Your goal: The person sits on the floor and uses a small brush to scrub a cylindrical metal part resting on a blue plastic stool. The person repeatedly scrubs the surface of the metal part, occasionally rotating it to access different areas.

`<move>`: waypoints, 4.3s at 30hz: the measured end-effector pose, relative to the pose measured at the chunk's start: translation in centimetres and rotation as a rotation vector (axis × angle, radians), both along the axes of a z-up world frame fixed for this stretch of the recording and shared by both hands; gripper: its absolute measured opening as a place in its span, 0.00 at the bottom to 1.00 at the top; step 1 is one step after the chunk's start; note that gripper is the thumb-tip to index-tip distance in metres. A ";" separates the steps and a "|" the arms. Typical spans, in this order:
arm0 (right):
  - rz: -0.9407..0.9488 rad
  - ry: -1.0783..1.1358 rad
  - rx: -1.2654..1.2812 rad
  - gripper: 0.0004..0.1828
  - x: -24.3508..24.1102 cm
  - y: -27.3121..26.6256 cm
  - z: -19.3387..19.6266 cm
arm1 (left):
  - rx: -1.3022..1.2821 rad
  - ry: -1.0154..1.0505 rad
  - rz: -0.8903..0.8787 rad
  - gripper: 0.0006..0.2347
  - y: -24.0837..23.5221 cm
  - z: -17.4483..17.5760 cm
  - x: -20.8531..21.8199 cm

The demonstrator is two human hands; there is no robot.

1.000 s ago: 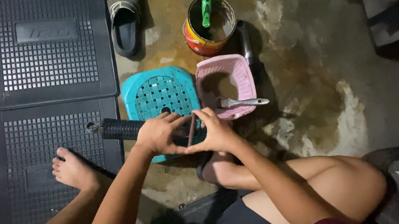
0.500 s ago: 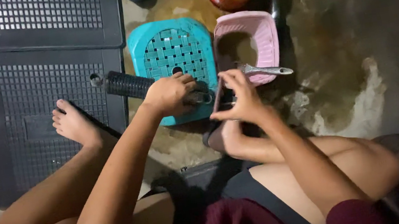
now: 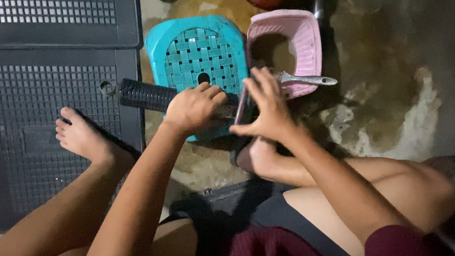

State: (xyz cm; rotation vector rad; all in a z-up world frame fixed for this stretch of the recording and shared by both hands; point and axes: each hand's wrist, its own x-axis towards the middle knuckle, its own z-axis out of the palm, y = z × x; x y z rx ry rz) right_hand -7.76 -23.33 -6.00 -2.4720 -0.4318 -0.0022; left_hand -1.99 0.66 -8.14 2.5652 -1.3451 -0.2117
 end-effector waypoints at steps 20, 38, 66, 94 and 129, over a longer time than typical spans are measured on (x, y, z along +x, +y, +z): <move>-0.036 0.007 -0.204 0.64 -1.6 3.5 2.0 | -0.015 -0.282 0.112 0.15 -0.4 -6.3 -1.6; -0.099 0.121 -0.230 0.64 -2.9 3.5 1.2 | -0.099 -0.375 0.016 0.08 -0.3 -1.1 -2.2; -0.130 0.071 -0.169 0.66 -4.9 3.5 1.0 | -0.059 -0.216 0.016 0.21 -0.9 -1.4 -2.3; 0.004 -0.040 -0.265 0.63 -5.3 1.4 1.1 | -0.206 -0.333 0.175 0.15 -1.4 -2.1 -2.7; -0.070 0.069 -0.033 0.66 -5.9 1.4 1.6 | -0.321 -0.525 0.114 0.10 -1.0 -1.7 -3.2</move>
